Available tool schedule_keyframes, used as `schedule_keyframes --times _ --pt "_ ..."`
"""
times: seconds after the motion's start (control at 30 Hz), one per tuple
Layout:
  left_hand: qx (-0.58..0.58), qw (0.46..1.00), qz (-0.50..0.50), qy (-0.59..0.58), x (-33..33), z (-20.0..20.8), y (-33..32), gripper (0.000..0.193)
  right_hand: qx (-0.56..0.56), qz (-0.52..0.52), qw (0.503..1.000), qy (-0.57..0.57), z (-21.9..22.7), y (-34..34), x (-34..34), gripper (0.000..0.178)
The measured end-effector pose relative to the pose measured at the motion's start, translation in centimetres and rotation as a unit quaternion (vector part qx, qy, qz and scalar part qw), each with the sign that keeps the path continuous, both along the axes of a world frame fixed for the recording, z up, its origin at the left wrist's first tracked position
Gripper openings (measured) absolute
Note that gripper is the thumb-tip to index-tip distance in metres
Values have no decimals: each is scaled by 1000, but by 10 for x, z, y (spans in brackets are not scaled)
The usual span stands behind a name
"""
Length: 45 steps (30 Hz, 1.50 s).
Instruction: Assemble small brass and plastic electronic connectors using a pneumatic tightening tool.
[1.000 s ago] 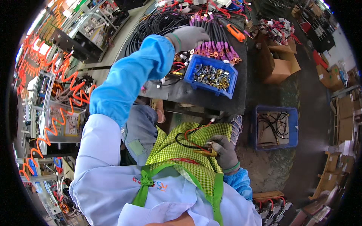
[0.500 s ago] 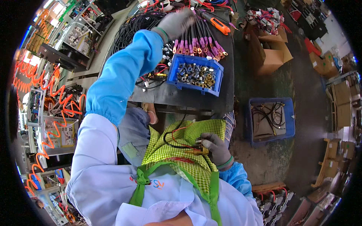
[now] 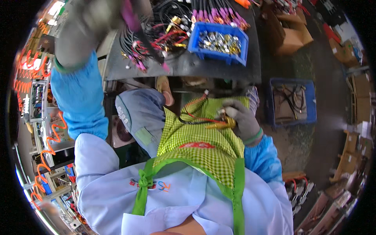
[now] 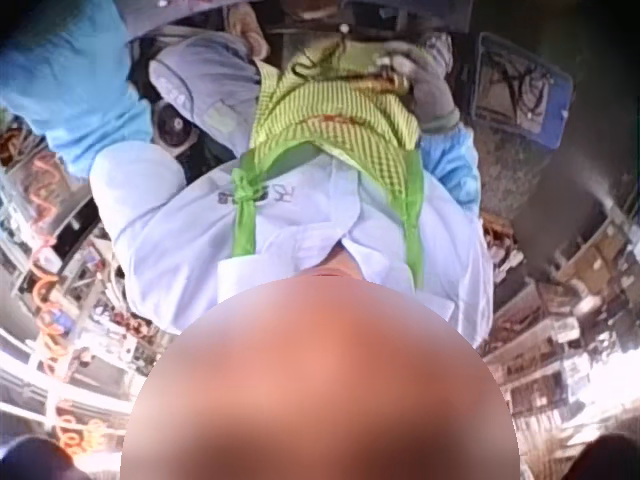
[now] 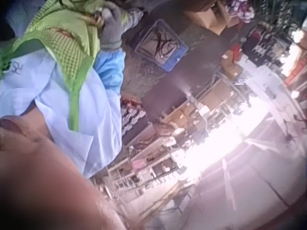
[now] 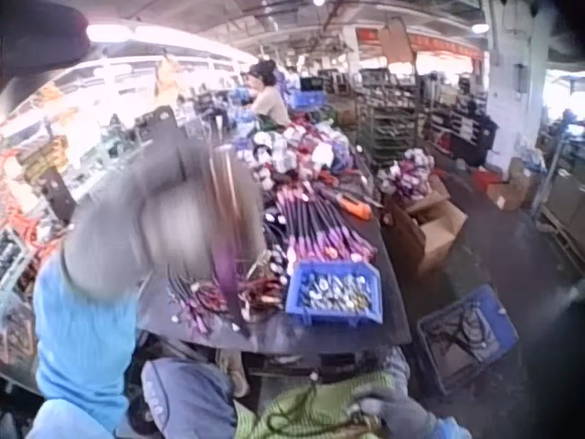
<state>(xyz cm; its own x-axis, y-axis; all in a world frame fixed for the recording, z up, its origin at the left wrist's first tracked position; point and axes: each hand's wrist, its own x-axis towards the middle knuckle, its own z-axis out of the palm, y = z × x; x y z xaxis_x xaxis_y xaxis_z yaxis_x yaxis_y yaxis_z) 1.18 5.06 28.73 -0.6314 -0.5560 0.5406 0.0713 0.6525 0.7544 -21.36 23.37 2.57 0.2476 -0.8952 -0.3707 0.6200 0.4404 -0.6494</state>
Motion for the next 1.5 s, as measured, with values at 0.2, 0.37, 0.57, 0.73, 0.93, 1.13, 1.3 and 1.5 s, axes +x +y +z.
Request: schedule_keyframes --times 0.2,0.37,0.57,0.73,0.93,1.13,1.3,1.5 --pt "143 897 -231 -348 17 -169 36 26 11 23 999 -39 2 3 25 25" --pt "237 900 -225 -288 24 -221 60 34 48 14 998 -49 4 10 37 19" --pt "109 938 -222 -243 22 -247 60 34 60 -16 998 -4 -1 18 42 21" --pt "141 916 -258 -272 18 -252 59 33 82 -6 995 -50 -3 18 46 20" --pt "138 922 -253 -259 11 -254 59 33 67 18 997 -19 -8 20 42 16" --pt "128 956 -182 -193 10 -272 70 36 32 27 998 -43 -24 28 50 28" --pt "175 917 -142 -329 14 -269 76 34 50 11 996 -71 -21 27 57 48" --pt "517 786 -251 -227 32 -241 79 50 29 -11 996 -80 -44 27 51 49"
